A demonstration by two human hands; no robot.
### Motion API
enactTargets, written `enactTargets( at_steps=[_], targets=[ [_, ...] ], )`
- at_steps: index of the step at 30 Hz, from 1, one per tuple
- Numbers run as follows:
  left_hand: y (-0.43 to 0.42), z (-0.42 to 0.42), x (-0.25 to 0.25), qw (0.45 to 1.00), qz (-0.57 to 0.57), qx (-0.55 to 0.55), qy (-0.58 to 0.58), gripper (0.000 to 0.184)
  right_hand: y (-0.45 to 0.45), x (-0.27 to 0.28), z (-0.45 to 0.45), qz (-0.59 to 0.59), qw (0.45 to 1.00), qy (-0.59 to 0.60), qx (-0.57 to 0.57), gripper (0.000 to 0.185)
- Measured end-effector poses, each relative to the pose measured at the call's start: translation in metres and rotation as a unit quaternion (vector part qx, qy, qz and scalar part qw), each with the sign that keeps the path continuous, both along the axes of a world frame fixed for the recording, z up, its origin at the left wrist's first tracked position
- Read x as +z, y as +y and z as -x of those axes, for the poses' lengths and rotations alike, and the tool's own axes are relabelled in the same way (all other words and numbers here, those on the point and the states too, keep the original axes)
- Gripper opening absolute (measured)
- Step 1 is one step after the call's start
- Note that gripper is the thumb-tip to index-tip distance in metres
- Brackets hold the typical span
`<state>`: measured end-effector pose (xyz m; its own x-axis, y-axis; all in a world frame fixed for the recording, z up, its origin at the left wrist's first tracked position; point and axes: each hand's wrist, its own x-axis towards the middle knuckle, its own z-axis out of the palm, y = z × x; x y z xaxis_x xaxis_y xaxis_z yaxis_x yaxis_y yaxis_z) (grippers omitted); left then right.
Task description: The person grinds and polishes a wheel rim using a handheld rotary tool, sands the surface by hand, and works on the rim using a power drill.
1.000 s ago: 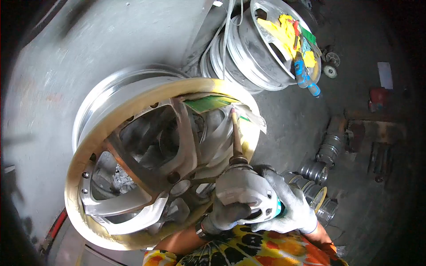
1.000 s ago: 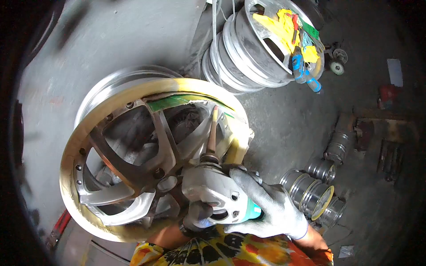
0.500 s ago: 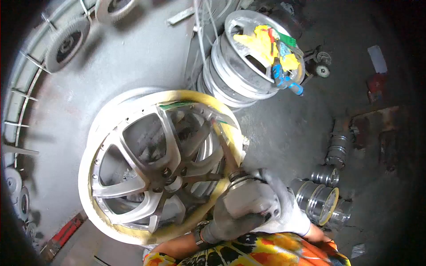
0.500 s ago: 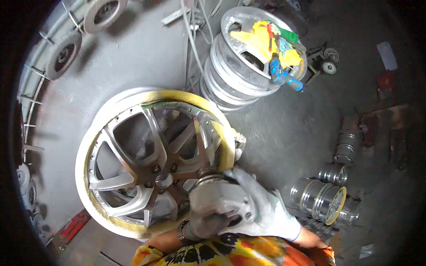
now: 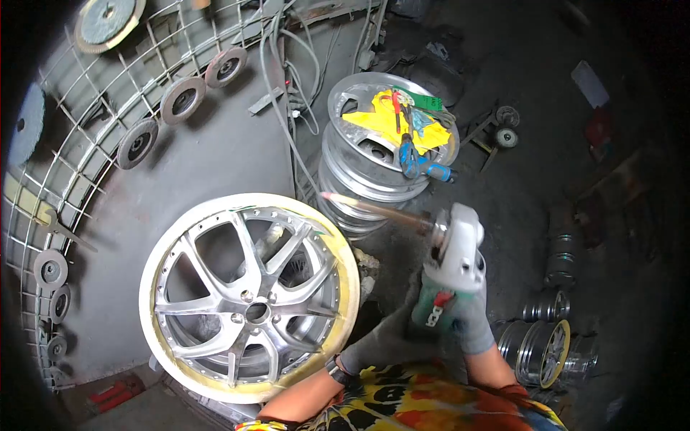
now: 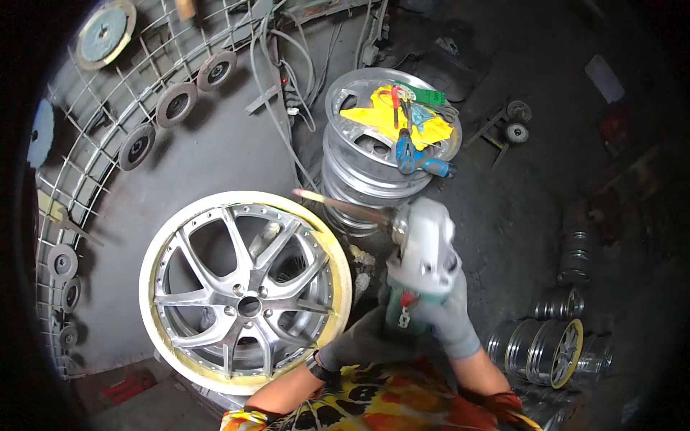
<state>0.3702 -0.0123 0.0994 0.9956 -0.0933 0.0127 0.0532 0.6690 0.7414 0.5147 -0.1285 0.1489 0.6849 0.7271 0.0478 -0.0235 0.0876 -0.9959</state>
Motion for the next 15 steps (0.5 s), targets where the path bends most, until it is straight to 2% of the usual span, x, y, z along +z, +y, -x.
enactTargets(
  at_steps=[2, 3, 4, 6, 7, 8, 9, 10, 12, 14, 15],
  targets=[
    [0.002, -0.01, 0.006, 0.994, -0.1, 0.044, 0.029, 0.068, 0.021, 0.025, 0.003, -0.073, 0.975, 0.194, 0.085, 0.063],
    [0.009, -0.016, 0.016, 0.986, -0.154, 0.042, 0.051, 0.057, 0.028, 0.021, -0.007, -0.077, 0.973, 0.193, 0.105, 0.059],
    [0.012, -0.021, 0.015, 0.985, -0.16, 0.04, 0.052, 0.057, 0.033, 0.03, -0.012, -0.04, 0.967, 0.226, 0.105, 0.053],
    [0.015, -0.033, 0.011, 0.925, -0.323, 0.196, 0.042, 0.061, 0.033, 0.023, -0.031, -0.002, 0.967, 0.245, 0.075, 0.044],
    [0.011, -0.038, 0.011, 0.902, -0.348, 0.238, 0.096, 0.062, 0.036, 0.022, -0.062, 0.077, 0.989, 0.024, 0.123, 0.042],
    [0.011, -0.047, 0.013, 0.874, -0.372, 0.296, 0.101, 0.06, 0.034, 0.013, -0.095, 0.074, 0.989, 0.028, 0.124, 0.042],
    [0.013, -0.055, 0.012, 0.854, -0.394, 0.301, 0.155, 0.06, 0.032, -0.001, -0.129, 0.081, 0.959, -0.231, 0.146, 0.044],
    [0.016, -0.064, 0.01, 0.831, -0.413, 0.308, 0.208, 0.06, 0.036, -0.016, -0.162, 0.08, 0.862, -0.474, 0.159, 0.047],
    [0.018, -0.085, -0.011, 0.799, -0.436, 0.336, 0.244, 0.061, 0.059, -0.04, -0.222, 0.193, 0.899, -0.391, 0.044, 0.067],
    [0.019, -0.109, -0.011, 0.767, -0.461, 0.339, 0.288, 0.061, 0.084, -0.088, -0.281, 0.31, 0.782, -0.54, -0.021, 0.092],
    [0.019, -0.121, -0.019, 0.747, -0.479, 0.361, 0.286, 0.06, 0.098, -0.104, -0.299, 0.371, 0.741, -0.559, 0.003, 0.107]
  ],
)
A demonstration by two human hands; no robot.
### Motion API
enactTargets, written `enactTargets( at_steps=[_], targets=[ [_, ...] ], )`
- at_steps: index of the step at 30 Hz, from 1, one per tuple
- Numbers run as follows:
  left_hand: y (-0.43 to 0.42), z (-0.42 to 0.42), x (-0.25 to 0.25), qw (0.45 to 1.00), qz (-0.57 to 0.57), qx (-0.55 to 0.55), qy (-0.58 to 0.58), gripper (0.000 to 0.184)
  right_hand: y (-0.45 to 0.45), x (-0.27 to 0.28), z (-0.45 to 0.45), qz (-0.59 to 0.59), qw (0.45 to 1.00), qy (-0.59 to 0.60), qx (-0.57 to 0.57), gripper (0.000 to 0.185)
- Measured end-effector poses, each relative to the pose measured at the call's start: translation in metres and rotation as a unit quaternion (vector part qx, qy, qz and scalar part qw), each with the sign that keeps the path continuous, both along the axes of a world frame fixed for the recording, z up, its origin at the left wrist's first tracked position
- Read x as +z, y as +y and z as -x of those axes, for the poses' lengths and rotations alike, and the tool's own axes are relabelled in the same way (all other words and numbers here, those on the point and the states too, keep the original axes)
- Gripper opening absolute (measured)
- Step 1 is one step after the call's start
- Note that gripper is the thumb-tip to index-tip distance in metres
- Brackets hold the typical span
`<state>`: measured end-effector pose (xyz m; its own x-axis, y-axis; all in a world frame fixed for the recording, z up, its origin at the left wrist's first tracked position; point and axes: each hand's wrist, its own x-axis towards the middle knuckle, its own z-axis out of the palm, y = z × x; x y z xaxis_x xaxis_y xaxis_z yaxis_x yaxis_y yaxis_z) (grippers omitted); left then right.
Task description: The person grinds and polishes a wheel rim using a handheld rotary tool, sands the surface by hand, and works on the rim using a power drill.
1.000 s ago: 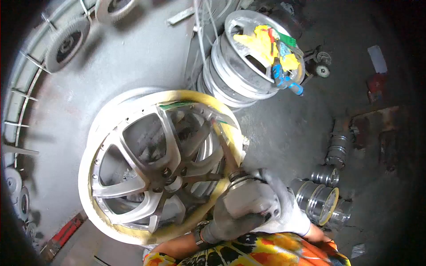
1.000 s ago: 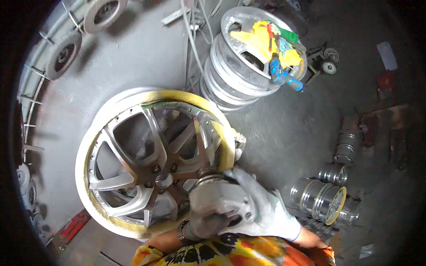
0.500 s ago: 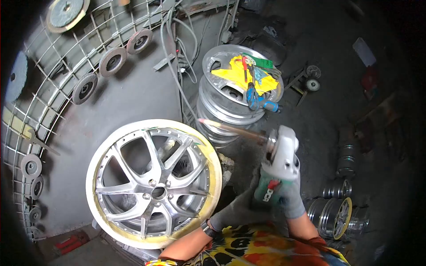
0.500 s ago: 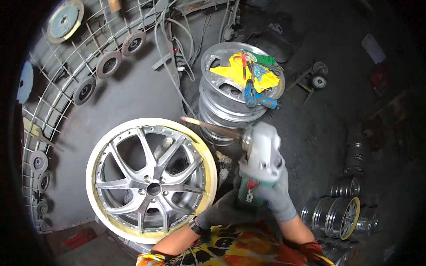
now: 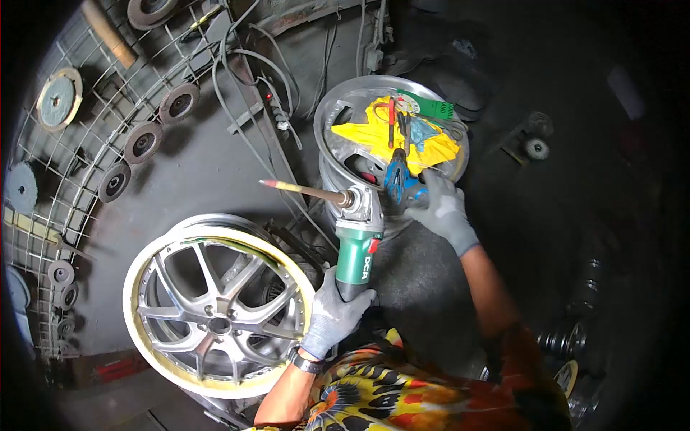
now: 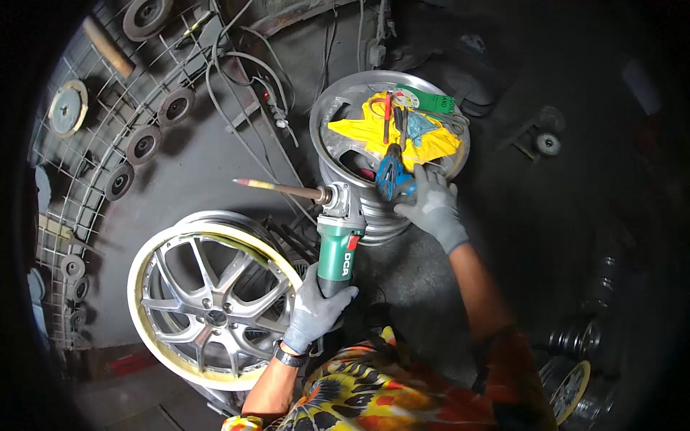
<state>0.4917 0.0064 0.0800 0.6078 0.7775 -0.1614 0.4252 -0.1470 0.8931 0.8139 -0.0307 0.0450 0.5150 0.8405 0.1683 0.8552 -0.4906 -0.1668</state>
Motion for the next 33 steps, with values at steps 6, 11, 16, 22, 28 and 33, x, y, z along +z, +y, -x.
enactTargets(
  at_steps=[6, 11, 16, 22, 28, 33],
  targets=[
    [-0.001, -0.054, -0.026, 0.995, 0.007, 0.075, 0.059, 0.061, 0.044, -0.023, -0.03, 0.163, 0.986, -0.008, 0.034, 0.099],
    [0.0, -0.077, -0.034, 0.99, -0.01, 0.126, 0.066, 0.065, 0.035, -0.028, -0.041, 0.114, 0.991, 0.006, 0.073, 0.093],
    [0.017, -0.095, -0.036, 0.99, -0.049, 0.105, 0.08, 0.064, -0.019, -0.007, -0.051, -0.185, 0.953, 0.209, 0.117, 0.079],
    [0.03, -0.138, -0.046, 0.99, -0.072, 0.074, 0.099, 0.066, -0.085, 0.021, -0.062, -0.27, 0.834, 0.472, 0.091, 0.037],
    [0.028, -0.188, -0.048, 0.98, -0.098, 0.026, 0.172, 0.059, -0.142, 0.027, -0.02, -0.406, 0.645, 0.647, 0.0, 0.044],
    [0.027, -0.217, -0.05, 0.98, -0.079, 0.023, 0.179, 0.061, -0.175, 0.005, -0.031, -0.403, 0.573, 0.714, 0.004, 0.06]
  ],
)
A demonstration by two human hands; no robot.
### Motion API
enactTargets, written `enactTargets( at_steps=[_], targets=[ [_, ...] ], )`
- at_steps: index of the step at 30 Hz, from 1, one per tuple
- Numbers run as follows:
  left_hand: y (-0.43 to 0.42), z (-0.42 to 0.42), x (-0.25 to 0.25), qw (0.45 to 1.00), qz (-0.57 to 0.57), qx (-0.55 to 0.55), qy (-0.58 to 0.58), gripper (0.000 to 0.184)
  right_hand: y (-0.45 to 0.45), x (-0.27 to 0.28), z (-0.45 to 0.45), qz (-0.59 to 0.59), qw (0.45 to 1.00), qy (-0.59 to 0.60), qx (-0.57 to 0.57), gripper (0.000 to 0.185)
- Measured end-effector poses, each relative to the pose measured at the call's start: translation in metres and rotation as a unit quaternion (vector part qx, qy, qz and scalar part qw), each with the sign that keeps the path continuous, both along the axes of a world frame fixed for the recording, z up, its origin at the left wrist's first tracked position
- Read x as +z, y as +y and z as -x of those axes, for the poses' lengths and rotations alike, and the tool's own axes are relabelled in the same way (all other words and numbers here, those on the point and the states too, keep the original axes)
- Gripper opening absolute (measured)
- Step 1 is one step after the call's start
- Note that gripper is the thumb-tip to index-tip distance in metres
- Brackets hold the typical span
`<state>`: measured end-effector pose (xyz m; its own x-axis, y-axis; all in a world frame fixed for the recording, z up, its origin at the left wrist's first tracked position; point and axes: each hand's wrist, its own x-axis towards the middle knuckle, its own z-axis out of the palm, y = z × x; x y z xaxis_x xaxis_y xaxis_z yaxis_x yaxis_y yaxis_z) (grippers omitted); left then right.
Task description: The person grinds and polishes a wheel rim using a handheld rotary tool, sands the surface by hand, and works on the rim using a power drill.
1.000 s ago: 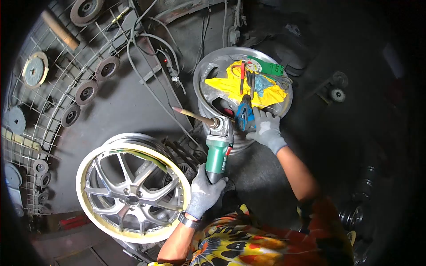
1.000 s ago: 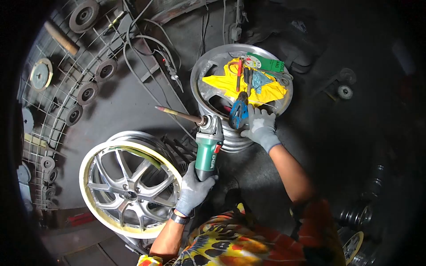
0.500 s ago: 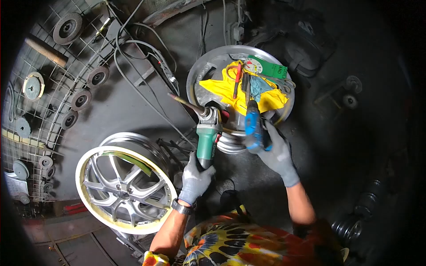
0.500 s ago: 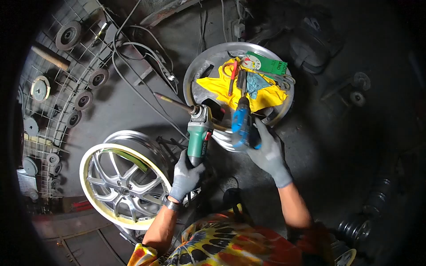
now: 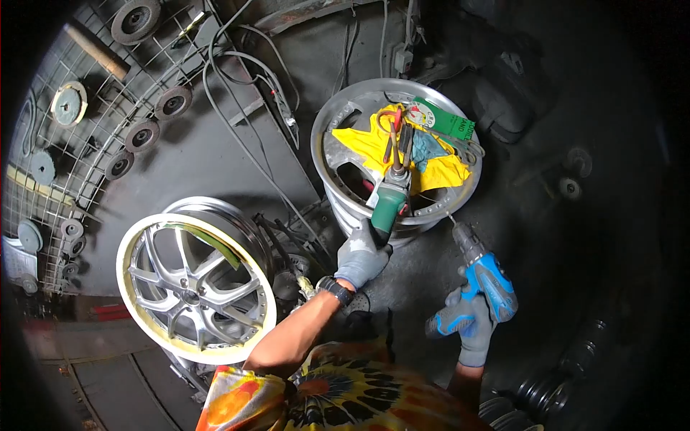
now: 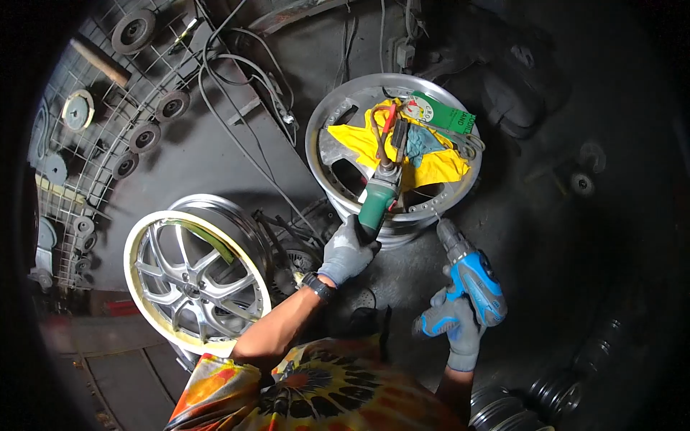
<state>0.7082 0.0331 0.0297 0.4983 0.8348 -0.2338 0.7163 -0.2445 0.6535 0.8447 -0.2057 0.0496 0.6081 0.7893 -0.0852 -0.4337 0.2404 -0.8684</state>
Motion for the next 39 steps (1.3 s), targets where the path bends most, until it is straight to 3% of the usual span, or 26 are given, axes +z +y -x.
enactTargets(
  at_steps=[2, 3, 6, 17, 26, 28, 30, 34, 36, 37, 38, 39],
  targets=[
    [0.001, -0.009, 0.002, 0.999, 0.013, 0.005, 0.047, 0.063, -0.004, 0.009, 0.008, 0.005, 0.999, 0.032, -0.013, 0.065],
    [0.004, -0.011, -0.008, 0.999, -0.008, -0.002, 0.036, 0.064, -0.016, -0.016, 0.004, -0.043, 0.998, 0.053, -0.002, 0.071],
    [0.01, -0.019, -0.009, 0.999, -0.015, 0.003, 0.04, 0.063, -0.02, -0.011, 0.016, -0.098, 0.988, 0.118, 0.02, 0.06],
    [0.022, -0.041, 0.015, 0.995, -0.02, -0.004, 0.095, 0.069, -0.016, -0.01, 0.034, -0.058, 0.993, 0.078, 0.072, 0.063],
    [0.034, -0.045, 0.002, 0.999, 0.02, -0.015, 0.047, 0.08, -0.001, 0.009, 0.042, -0.096, 0.986, 0.103, 0.085, 0.072],
    [0.031, -0.043, 0.004, 0.999, -0.004, -0.011, 0.043, 0.082, -0.007, 0.005, 0.041, -0.092, 0.971, 0.202, 0.086, 0.063],
    [0.031, -0.04, 0.01, 0.999, 0.005, 0.003, 0.036, 0.084, 0.002, 0.025, 0.053, -0.1, 0.99, 0.084, 0.051, 0.06],
    [0.029, -0.028, 0.017, 1.0, 0.024, -0.017, 0.011, 0.089, 0.007, 0.04, 0.053, -0.05, 0.995, 0.022, 0.081, 0.054],
    [0.027, -0.022, 0.018, 0.999, 0.025, -0.021, 0.0, 0.094, 0.01, 0.055, 0.053, 0.022, 0.972, -0.22, 0.086, 0.043],
    [0.025, -0.017, 0.022, 0.999, 0.03, -0.017, -0.011, 0.094, 0.011, 0.051, 0.049, 0.031, 0.986, 0.143, 0.073, 0.034],
    [0.023, -0.013, 0.026, 0.999, 0.035, -0.012, -0.023, 0.094, 0.008, 0.052, 0.047, 0.034, 0.997, -0.013, 0.063, 0.034],
    [0.02, -0.007, 0.03, 0.999, 0.038, -0.006, -0.028, 0.094, 0.005, 0.053, 0.046, 0.036, 0.996, -0.06, 0.061, 0.035]
  ],
)
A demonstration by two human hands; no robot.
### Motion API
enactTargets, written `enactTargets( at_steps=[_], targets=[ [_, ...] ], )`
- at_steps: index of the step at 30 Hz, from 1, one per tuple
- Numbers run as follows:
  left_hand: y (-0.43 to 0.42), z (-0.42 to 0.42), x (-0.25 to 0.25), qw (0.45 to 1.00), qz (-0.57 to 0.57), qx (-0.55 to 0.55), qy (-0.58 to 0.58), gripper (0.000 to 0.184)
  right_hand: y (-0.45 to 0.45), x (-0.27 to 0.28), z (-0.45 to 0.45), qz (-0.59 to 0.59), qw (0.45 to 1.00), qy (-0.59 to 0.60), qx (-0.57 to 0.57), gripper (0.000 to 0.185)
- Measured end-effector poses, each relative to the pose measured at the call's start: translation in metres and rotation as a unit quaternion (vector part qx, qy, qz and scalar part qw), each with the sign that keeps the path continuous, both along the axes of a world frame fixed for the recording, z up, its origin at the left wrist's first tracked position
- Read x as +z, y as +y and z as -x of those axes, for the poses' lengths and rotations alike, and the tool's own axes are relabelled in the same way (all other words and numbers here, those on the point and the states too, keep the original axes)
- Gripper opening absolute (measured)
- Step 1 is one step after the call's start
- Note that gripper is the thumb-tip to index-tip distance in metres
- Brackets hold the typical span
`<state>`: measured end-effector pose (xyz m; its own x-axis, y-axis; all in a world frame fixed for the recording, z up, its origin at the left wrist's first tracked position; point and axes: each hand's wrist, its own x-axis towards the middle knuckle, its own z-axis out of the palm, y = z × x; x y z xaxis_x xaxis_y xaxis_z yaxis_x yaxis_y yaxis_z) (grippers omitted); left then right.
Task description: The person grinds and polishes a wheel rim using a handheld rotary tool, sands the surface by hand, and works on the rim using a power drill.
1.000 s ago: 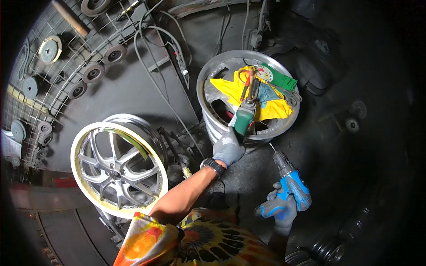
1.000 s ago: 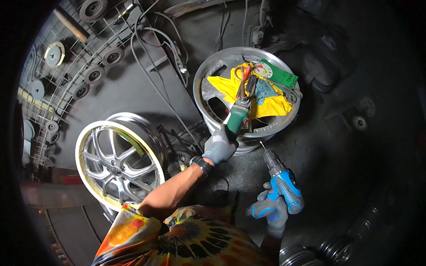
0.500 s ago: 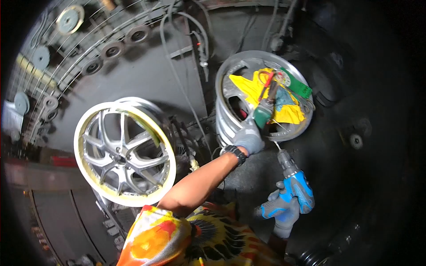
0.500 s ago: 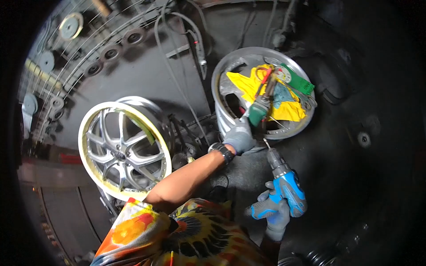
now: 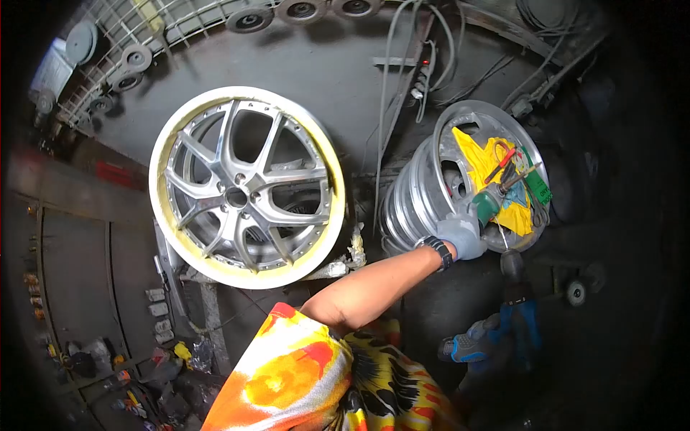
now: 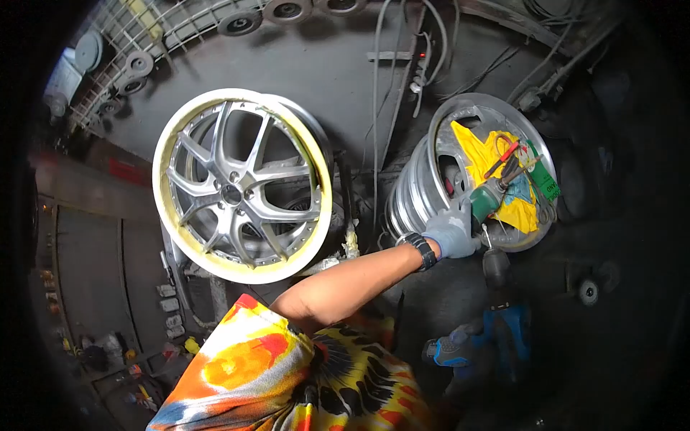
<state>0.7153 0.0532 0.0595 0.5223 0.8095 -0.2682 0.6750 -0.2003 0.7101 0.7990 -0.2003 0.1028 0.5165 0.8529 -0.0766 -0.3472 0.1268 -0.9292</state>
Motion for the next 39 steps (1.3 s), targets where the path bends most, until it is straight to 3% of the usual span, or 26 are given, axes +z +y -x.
enactTargets(
  at_steps=[3, 5, 6, 7, 9, 11, 13, 14, 15, 17, 18, 19, 20, 21, 22, 23, 25, 26, 27, 29, 34, 37, 39],
  targets=[
    [-0.013, 0.024, 0.002, 0.998, -0.026, 0.029, -0.053, 0.091, 0.013, 0.025, 0.012, 0.013, 0.997, -0.078, 0.023, 0.037],
    [-0.025, 0.046, -0.003, 0.977, -0.142, 0.048, -0.151, 0.085, 0.028, 0.041, 0.025, 0.024, 0.99, -0.132, 0.048, 0.039],
    [-0.033, 0.063, -0.007, 0.957, -0.195, 0.054, -0.21, 0.07, 0.035, 0.047, 0.033, 0.03, 0.985, -0.156, 0.06, 0.041],
    [-0.04, 0.085, -0.011, 0.956, -0.19, 0.058, -0.213, 0.07, 0.043, 0.051, 0.043, 0.034, 0.981, -0.176, 0.074, 0.042],
    [-0.055, 0.134, -0.019, 0.896, -0.194, 0.058, -0.394, 0.048, 0.06, 0.058, 0.066, 0.044, 0.973, -0.206, 0.099, 0.046],
    [-0.073, 0.192, -0.012, 0.859, 0.105, 0.103, -0.49, 0.031, 0.076, 0.061, 0.095, 0.056, 0.965, -0.225, 0.124, 0.049],
    [-0.073, 0.252, 0.001, 0.856, 0.147, 0.15, -0.471, 0.026, 0.089, 0.059, 0.125, 0.072, 0.958, -0.234, 0.148, 0.054],
    [-0.069, 0.272, -0.002, 0.863, 0.112, 0.153, -0.468, 0.026, 0.095, 0.056, 0.143, 0.082, 0.955, -0.236, 0.158, 0.056],
    [-0.065, 0.29, -0.003, 0.84, 0.188, 0.143, -0.49, 0.031, 0.101, 0.052, 0.161, 0.095, 0.957, -0.219, 0.164, 0.058],
    [-0.056, 0.318, 0.005, 0.713, 0.379, 0.167, -0.566, 0.035, 0.104, 0.035, 0.199, 0.124, 0.974, -0.116, 0.15, 0.062],
    [-0.051, 0.324, -0.01, 0.673, 0.415, 0.112, -0.602, 0.043, 0.106, 0.027, 0.218, 0.135, 0.981, -0.055, 0.131, 0.065],
    [-0.048, 0.319, -0.039, 0.663, 0.424, 0.106, -0.607, 0.043, 0.111, 0.025, 0.236, 0.123, 0.973, -0.124, 0.151, 0.067],
    [-0.05, 0.308, -0.075, 0.731, 0.281, 0.069, -0.619, 0.04, 0.123, 0.032, 0.25, 0.096, 0.918, -0.333, 0.192, 0.076],
    [-0.052, 0.303, -0.093, 0.777, 0.132, 0.034, -0.614, 0.038, 0.135, 0.042, 0.264, 0.069, 0.818, -0.524, 0.229, 0.086],
    [-0.024, 0.325, -0.036, 0.717, 0.348, 0.05, -0.603, 0.037, 0.147, 0.045, 0.275, 0.06, 0.781, -0.586, 0.208, 0.091],
    [-0.02, 0.326, -0.038, 0.709, 0.357, 0.046, -0.606, 0.037, 0.156, 0.047, 0.282, 0.071, 0.777, -0.591, 0.206, 0.091],
    [-0.013, 0.322, -0.04, 0.534, 0.453, 0.003, -0.714, 0.05, 0.167, 0.05, 0.294, 0.087, 0.729, -0.647, 0.204, 0.085],
    [-0.01, 0.323, -0.04, 0.526, 0.463, -0.001, -0.714, 0.05, 0.171, 0.048, 0.3, 0.107, 0.742, -0.634, 0.192, 0.081],
    [-0.008, 0.324, -0.038, 0.482, 0.519, 0.013, -0.705, 0.049, 0.171, 0.046, 0.302, 0.118, 0.738, -0.637, 0.188, 0.081],
    [-0.003, 0.325, -0.036, 0.39, 0.623, 0.042, -0.677, 0.049, 0.171, 0.042, 0.306, 0.175, 0.789, -0.563, 0.172, 0.083],
    [0.002, 0.32, -0.047, 0.392, 0.662, 0.065, -0.635, 0.045, 0.18, 0.037, 0.319, 0.201, 0.786, -0.57, 0.126, 0.071],
    [0.008, 0.321, -0.047, 0.35, 0.692, 0.077, -0.627, 0.045, 0.189, 0.036, 0.326, 0.232, 0.802, -0.539, 0.106, 0.062],
    [0.013, 0.322, -0.043, 0.369, 0.676, 0.087, -0.632, 0.045, 0.202, 0.04, 0.331, 0.225, 0.809, -0.536, 0.087, 0.057]
  ],
)
